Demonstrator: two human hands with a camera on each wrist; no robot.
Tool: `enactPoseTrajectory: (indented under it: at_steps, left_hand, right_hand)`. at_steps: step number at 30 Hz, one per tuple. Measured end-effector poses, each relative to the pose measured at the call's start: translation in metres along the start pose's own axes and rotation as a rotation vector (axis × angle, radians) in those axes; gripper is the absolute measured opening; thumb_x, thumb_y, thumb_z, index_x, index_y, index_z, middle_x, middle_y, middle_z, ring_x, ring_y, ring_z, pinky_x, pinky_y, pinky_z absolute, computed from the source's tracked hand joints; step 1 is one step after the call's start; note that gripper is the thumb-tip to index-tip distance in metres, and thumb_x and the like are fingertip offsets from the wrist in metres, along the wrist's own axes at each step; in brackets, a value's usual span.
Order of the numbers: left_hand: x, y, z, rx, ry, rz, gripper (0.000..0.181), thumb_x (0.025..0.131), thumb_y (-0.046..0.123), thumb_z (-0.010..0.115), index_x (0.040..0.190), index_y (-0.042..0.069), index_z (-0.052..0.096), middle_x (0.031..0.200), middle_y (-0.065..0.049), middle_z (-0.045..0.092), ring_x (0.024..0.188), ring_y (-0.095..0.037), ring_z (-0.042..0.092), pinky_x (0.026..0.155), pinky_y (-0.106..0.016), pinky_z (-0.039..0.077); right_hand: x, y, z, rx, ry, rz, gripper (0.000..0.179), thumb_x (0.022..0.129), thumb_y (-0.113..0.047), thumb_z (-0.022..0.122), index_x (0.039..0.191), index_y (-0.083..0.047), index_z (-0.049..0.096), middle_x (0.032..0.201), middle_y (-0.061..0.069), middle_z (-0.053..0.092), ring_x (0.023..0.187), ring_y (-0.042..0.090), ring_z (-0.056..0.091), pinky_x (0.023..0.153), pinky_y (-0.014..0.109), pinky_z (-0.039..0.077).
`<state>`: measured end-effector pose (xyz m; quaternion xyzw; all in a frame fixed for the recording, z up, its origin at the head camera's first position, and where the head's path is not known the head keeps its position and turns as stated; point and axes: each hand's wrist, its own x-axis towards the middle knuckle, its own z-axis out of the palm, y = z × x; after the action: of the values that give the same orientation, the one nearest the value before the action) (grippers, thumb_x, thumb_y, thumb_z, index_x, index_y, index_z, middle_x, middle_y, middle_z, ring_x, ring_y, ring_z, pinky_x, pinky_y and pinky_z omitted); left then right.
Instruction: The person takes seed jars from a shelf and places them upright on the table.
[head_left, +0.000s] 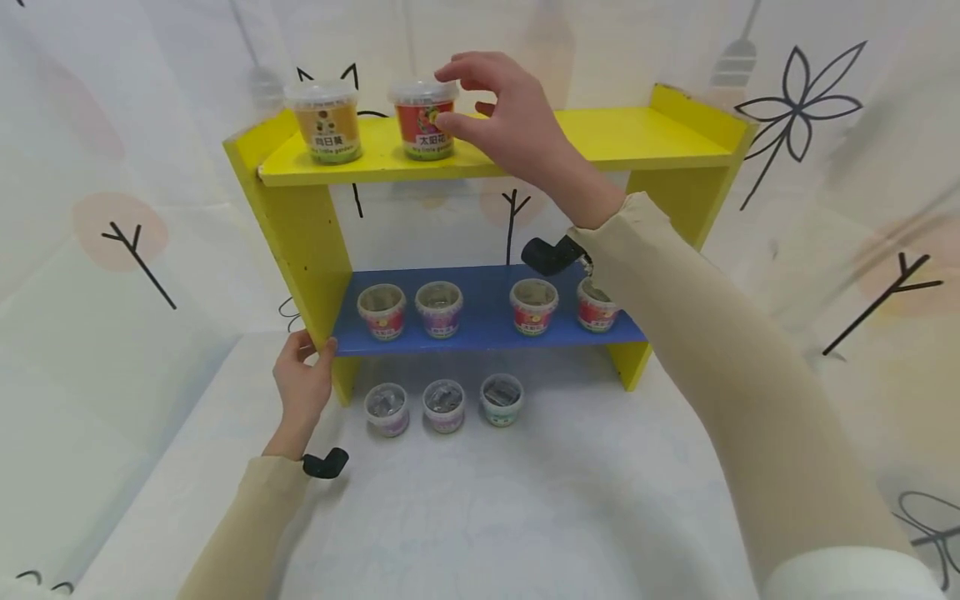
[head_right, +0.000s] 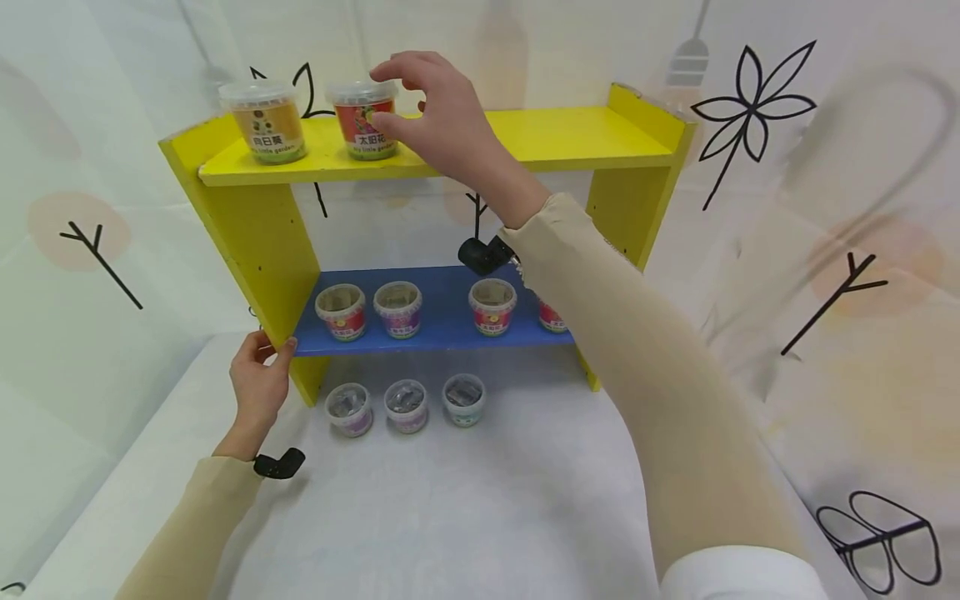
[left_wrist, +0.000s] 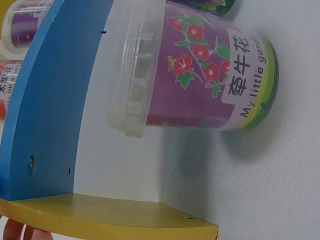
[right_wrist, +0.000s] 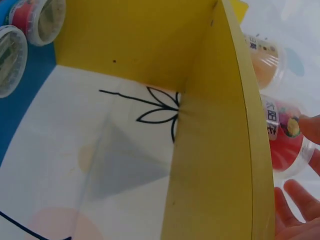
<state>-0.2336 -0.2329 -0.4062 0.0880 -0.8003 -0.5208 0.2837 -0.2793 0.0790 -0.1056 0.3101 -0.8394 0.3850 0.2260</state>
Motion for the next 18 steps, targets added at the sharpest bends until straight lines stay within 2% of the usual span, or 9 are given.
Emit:
enactPoseTrajectory:
  at_steps: [8,18]
  left_hand:
    - [-0.0003,-0.0018,-0.0001,-0.009,0.006,0.014,0.035,0.098,0.027,0.064,0.124,0.005,0.059,0.118,-0.013,0.060,0.119,-0.028,0.056,0.101,-0.049,0.049]
    - [-0.0004,-0.0011,-0.0007,-0.013,-0.002,0.005,0.036,0.098,0.029,0.064,0.125,0.005,0.058,0.121,-0.012,0.059,0.121,-0.027,0.055,0.102,-0.049,0.048]
  right_hand:
    - [0.0010,-0.0011,0.0055,0.034,0.030,-0.006,0.045,0.092,-0.022,0.073,0.132,-0.008,0.059,0.144,0.000,0.046,0.129,0.010,0.046,0.106,0.019,0.040]
    - [-0.0007,-0.0051,0.0051,0.106,0.020,0.049,0.043,0.090,-0.015,0.074,0.123,-0.006,0.049,0.145,0.000,0.044,0.125,0.015,0.055,0.100,0.021,0.046]
